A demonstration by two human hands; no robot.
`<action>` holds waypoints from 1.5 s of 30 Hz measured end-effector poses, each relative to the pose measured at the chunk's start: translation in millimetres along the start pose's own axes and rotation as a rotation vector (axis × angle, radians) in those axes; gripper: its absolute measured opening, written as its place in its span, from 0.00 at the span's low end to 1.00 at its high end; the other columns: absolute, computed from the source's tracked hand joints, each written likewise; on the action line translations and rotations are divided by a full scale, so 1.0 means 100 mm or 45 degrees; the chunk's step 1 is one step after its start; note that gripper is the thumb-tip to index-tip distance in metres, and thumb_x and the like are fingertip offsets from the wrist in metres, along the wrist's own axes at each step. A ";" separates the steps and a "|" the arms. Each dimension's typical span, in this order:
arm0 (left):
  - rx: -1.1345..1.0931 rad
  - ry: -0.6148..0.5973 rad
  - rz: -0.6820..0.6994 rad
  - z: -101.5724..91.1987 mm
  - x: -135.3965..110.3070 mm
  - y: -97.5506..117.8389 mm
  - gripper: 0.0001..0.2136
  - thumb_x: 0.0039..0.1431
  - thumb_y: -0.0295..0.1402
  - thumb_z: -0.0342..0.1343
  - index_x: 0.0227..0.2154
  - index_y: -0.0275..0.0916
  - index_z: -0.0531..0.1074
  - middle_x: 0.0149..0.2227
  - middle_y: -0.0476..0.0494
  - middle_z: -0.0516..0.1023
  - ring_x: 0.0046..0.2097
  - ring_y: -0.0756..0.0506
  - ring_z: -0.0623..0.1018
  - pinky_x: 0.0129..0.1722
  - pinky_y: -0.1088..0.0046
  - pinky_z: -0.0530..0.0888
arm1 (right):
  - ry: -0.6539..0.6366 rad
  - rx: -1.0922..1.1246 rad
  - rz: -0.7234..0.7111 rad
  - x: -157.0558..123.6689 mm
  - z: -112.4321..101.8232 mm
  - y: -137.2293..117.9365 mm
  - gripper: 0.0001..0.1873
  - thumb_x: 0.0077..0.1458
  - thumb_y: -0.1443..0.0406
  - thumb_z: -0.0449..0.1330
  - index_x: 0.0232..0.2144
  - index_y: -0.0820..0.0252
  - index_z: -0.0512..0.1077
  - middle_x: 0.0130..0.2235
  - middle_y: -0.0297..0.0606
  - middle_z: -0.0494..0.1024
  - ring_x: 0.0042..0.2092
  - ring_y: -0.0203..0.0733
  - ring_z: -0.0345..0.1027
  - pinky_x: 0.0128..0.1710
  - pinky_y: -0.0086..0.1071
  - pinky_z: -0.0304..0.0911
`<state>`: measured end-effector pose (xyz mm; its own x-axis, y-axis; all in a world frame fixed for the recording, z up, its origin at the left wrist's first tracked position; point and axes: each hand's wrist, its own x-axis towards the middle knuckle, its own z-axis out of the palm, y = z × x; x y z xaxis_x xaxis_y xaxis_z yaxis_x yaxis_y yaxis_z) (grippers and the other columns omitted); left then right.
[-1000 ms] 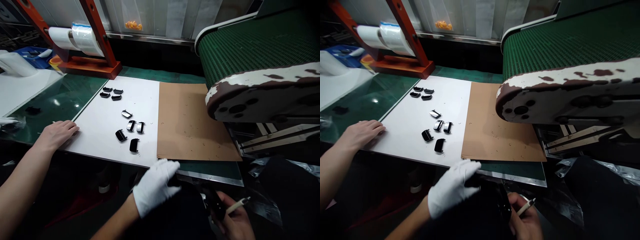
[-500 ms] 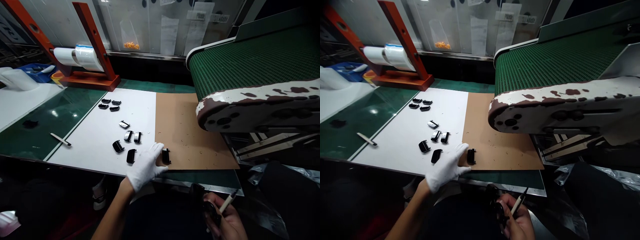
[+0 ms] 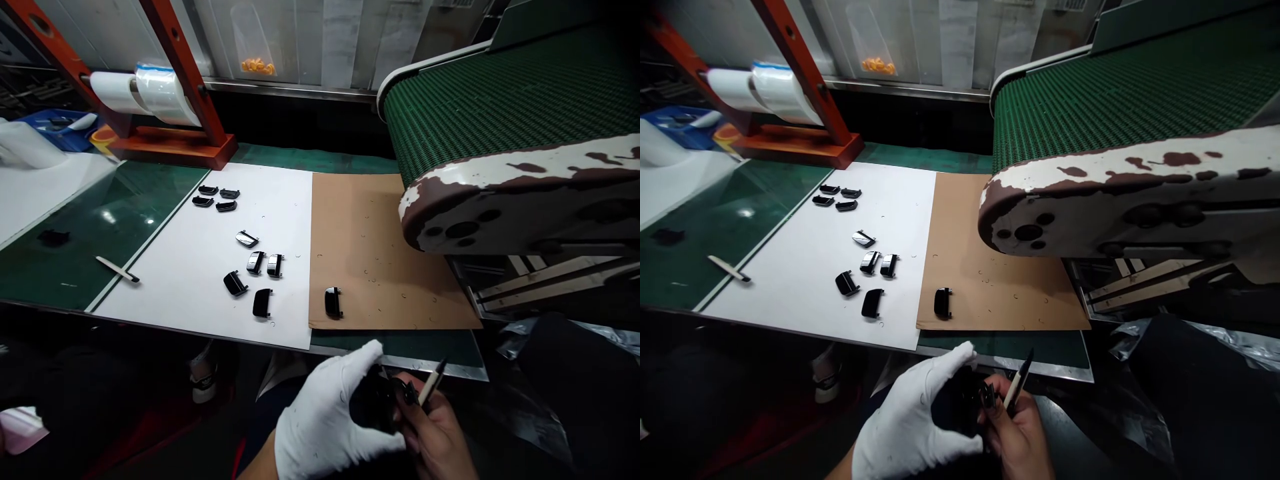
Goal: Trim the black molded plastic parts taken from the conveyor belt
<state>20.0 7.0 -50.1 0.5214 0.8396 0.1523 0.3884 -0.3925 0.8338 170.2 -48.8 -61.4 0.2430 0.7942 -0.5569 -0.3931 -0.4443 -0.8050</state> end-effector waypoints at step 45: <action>-0.007 0.195 0.264 0.32 -0.67 -0.43 0.32 0.50 0.39 0.65 0.58 0.42 0.63 0.44 0.40 0.80 0.44 0.40 0.81 0.47 0.65 0.79 | -0.801 -0.227 0.482 0.23 -0.30 0.13 0.19 0.47 0.55 0.67 0.21 0.69 0.76 0.19 0.37 0.75 0.12 0.18 0.42 0.13 0.22 0.29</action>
<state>-7.3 -44.0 -113.1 0.4680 0.7887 0.3986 0.2808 -0.5604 0.7792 197.0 -48.4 -90.4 -0.4532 0.6372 -0.6234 -0.1868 -0.7516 -0.6326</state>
